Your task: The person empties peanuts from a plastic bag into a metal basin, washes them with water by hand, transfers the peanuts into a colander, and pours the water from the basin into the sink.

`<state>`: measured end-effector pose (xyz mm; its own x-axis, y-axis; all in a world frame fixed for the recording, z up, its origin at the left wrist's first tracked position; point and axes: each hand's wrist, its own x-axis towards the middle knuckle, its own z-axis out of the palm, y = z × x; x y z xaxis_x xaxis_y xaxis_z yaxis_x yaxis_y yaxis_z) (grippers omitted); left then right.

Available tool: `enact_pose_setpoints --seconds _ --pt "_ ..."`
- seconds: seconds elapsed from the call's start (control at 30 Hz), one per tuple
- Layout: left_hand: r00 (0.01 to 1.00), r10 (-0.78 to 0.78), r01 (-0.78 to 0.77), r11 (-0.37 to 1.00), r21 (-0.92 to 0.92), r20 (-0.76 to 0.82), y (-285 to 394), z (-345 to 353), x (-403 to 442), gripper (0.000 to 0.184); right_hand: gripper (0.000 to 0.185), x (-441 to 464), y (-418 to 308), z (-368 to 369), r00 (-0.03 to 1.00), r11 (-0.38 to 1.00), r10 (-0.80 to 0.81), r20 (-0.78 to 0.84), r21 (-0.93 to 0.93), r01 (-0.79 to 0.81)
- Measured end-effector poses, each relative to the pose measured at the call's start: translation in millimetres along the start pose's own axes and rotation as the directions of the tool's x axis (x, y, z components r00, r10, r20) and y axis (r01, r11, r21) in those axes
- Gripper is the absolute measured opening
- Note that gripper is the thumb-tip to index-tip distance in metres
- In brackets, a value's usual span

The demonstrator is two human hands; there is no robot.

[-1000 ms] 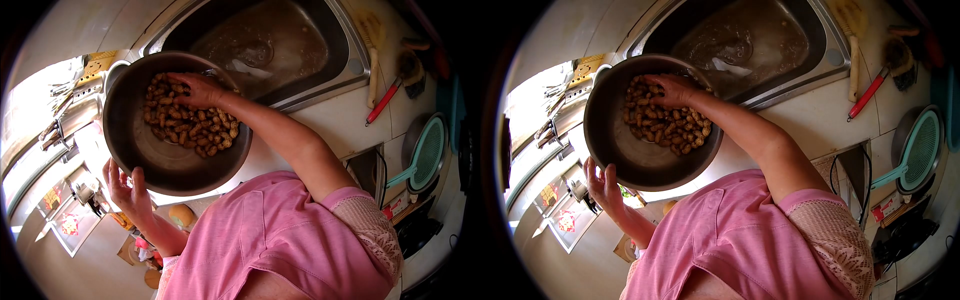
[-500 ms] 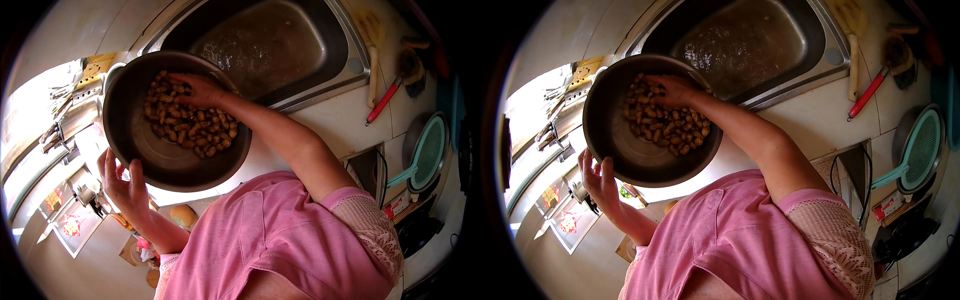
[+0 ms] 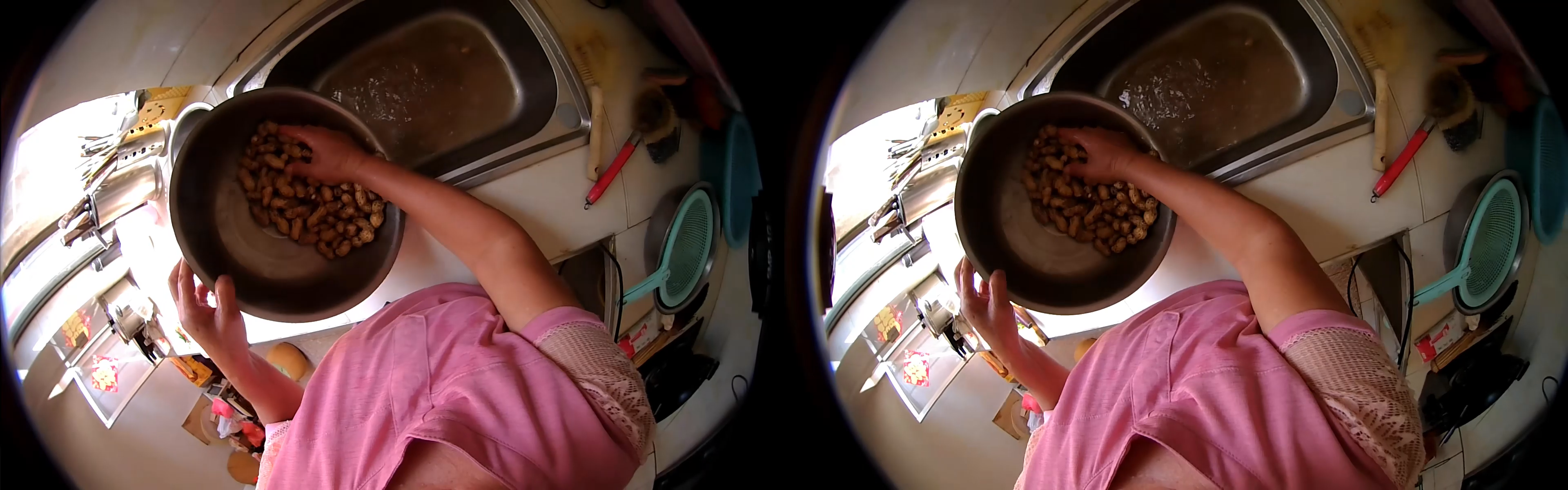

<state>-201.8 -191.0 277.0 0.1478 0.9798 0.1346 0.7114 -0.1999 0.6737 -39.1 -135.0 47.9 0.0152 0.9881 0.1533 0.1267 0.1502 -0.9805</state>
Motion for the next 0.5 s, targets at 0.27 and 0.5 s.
enact_pose_setpoints --seconds 0.27,0.5 --pt "0.944 -0.303 0.231 0.891 -0.392 -0.132 -77 -24 -56 0.045 0.055 -7 -56 1 0.999 0.871 -0.052 -0.003 -0.489 0.044" --pt "0.894 -0.417 0.262 0.782 -0.565 -0.162 -135 -29 -82 0.035 0.022 -9 -131 -30 0.946 0.801 -0.251 0.204 -0.504 0.322"
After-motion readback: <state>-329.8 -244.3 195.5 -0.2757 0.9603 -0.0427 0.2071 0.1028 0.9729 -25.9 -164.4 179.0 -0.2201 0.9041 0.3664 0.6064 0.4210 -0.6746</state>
